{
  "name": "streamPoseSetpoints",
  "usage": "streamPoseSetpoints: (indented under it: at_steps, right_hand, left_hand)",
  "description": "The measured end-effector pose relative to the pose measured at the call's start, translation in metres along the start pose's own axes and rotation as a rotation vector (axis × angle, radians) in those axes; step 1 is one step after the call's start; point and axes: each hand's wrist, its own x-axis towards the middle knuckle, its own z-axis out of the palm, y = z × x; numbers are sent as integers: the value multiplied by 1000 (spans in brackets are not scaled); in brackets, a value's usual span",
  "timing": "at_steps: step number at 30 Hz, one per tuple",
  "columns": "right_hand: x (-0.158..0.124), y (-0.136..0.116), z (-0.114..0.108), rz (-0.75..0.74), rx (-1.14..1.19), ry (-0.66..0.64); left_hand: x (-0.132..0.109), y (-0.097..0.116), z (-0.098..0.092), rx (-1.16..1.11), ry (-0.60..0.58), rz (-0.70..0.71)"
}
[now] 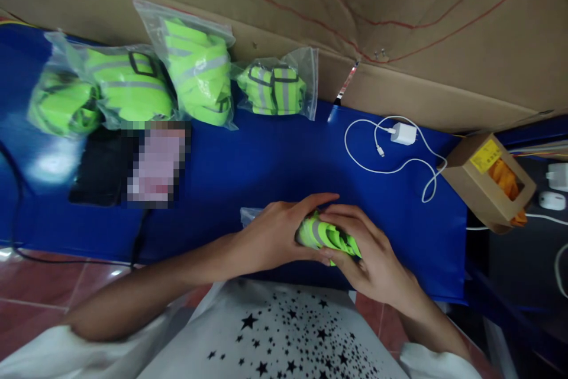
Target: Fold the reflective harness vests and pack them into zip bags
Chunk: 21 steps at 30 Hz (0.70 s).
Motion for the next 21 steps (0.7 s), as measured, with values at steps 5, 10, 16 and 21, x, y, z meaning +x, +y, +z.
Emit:
streamPoseSetpoints:
  at_steps: [5, 10, 16, 21]
  right_hand:
    - [1, 0, -19, 93, -57, -176]
    - [1, -6, -29, 162, -174, -269]
    - [7, -14, -21, 108, -287, -377]
    - [3, -12, -36, 110, -120, -327]
  left_hand:
    - [-3, -4, 2, -13, 33, -15]
    - [-5, -10, 11, -3, 1, -13]
    - [-4, -14, 27, -35, -1, 14]
    - [-7, -8, 21, -102, 33, 4]
